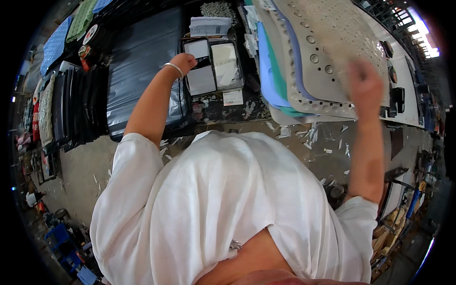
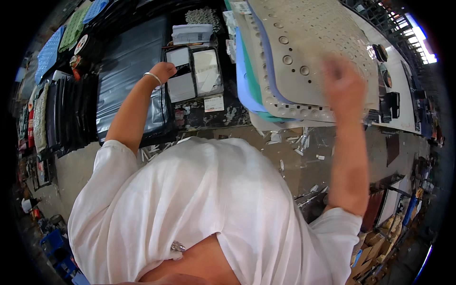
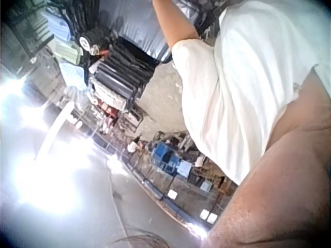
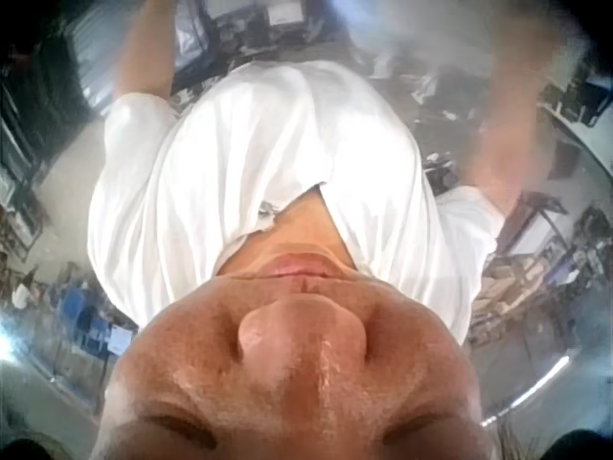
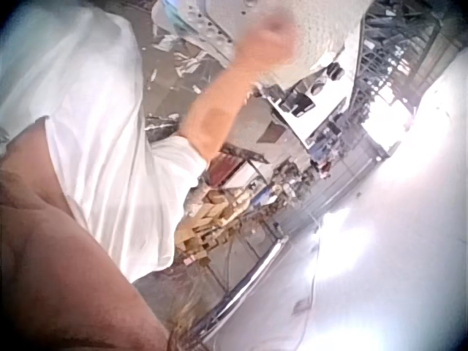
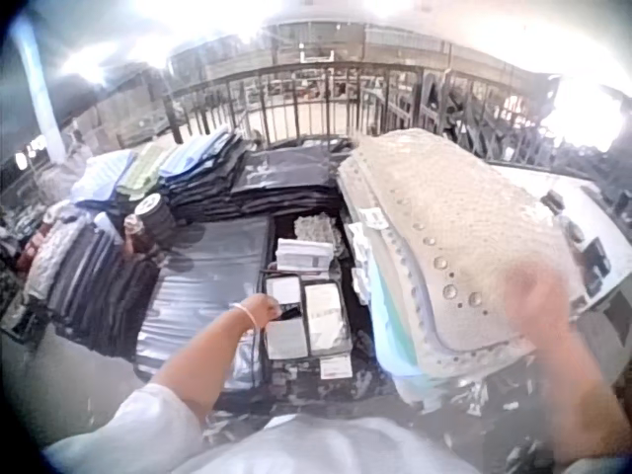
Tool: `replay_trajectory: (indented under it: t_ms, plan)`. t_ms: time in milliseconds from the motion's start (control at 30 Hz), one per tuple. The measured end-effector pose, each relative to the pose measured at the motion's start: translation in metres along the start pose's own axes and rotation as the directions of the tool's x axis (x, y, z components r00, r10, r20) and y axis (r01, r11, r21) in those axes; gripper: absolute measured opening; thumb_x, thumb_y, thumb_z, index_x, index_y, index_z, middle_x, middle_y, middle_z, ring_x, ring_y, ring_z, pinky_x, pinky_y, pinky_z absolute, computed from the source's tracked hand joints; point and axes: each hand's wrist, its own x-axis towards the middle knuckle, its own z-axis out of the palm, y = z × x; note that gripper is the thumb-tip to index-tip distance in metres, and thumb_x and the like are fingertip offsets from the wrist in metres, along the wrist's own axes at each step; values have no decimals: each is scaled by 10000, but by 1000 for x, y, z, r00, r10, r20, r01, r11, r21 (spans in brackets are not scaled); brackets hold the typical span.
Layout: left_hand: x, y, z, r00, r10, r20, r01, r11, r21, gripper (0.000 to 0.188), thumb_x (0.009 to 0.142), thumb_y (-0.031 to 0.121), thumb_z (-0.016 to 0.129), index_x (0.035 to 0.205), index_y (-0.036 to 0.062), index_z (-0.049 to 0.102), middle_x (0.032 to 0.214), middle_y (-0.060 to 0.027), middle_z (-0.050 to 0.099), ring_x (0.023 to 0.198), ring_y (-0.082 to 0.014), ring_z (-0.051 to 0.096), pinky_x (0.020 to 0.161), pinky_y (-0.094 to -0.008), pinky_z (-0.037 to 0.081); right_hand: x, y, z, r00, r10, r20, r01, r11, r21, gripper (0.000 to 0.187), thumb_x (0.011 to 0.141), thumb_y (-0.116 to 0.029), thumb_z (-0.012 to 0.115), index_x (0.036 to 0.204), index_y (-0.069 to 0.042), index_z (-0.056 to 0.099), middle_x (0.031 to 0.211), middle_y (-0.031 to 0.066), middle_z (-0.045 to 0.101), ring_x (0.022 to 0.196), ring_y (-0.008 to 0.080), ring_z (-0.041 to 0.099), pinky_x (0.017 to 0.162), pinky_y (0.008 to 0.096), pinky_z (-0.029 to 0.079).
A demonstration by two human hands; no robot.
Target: The person selects a textured bath mat from a stack, places it inside a large plastic shipping bag, seals the bag, and applies a shipping label.
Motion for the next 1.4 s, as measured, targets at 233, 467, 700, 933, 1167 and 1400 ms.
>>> replay_trajectory:
  t_ms: [233, 467, 700, 933, 1167, 1400]
  plan:
    - [-12, 13, 7, 987, 63, -150, -60, 998, 30, 185, 897, 200, 589, 876, 21, 631, 801, -177, 645, 766, -367, 613, 699, -426, 479, -63, 9, 30, 876, -465, 130, 480, 808, -341, 704, 611, -37, 662, 1293, -182, 565, 1347, 52, 527, 1221, 260, 508, 1003, 473, 372]
    - [-11, 0, 15, 982, 75, -174, -75, 997, 10, 184, 899, 205, 596, 871, 26, 631, 796, -175, 647, 768, -366, 619, 697, -426, 484, -21, 58, -48, 924, -312, 220, 378, 831, -408, 671, 688, 21, 593, 1331, -164, 540, 1396, 62, 506, 1245, 287, 492, 1041, 457, 358]
    - [-18, 9, 11, 984, 1, -179, -11, 998, -54, 203, 904, 228, 586, 903, 36, 652, 808, -188, 655, 793, -389, 618, 720, -444, 488, 14, 74, -62, 922, -375, 100, 379, 814, -440, 501, 725, 77, 488, 1163, -111, 643, 1108, 108, 675, 1024, 329, 623, 906, 386, 468]
    - [-17, 2, 14, 976, 23, -217, -30, 999, -32, 195, 888, 223, 595, 877, 36, 651, 823, -198, 656, 819, -396, 620, 730, -455, 487, 87, 113, -94, 984, -44, 170, 142, 771, -621, 417, 746, 28, 585, 1121, -142, 652, 1085, 139, 670, 1031, 348, 619, 859, 412, 496]
    - [-13, 4, 15, 977, 26, -213, -26, 1000, 0, 175, 877, 203, 612, 869, 32, 651, 833, -196, 664, 820, -396, 630, 726, -448, 497, 107, 50, -150, 842, -510, -174, 298, 709, -639, 390, 786, -8, 561, 1139, -137, 666, 1109, 110, 679, 1006, 309, 643, 883, 383, 503]
    - [-13, 4, 14, 976, 17, -217, -16, 1000, 9, 174, 878, 202, 612, 860, 33, 650, 847, -196, 670, 830, -397, 634, 732, -451, 503, -11, 107, -51, 974, -92, 206, 217, 631, -745, 413, 846, -67, 515, 1257, -69, 559, 1198, 99, 618, 1107, 275, 590, 897, 390, 483]
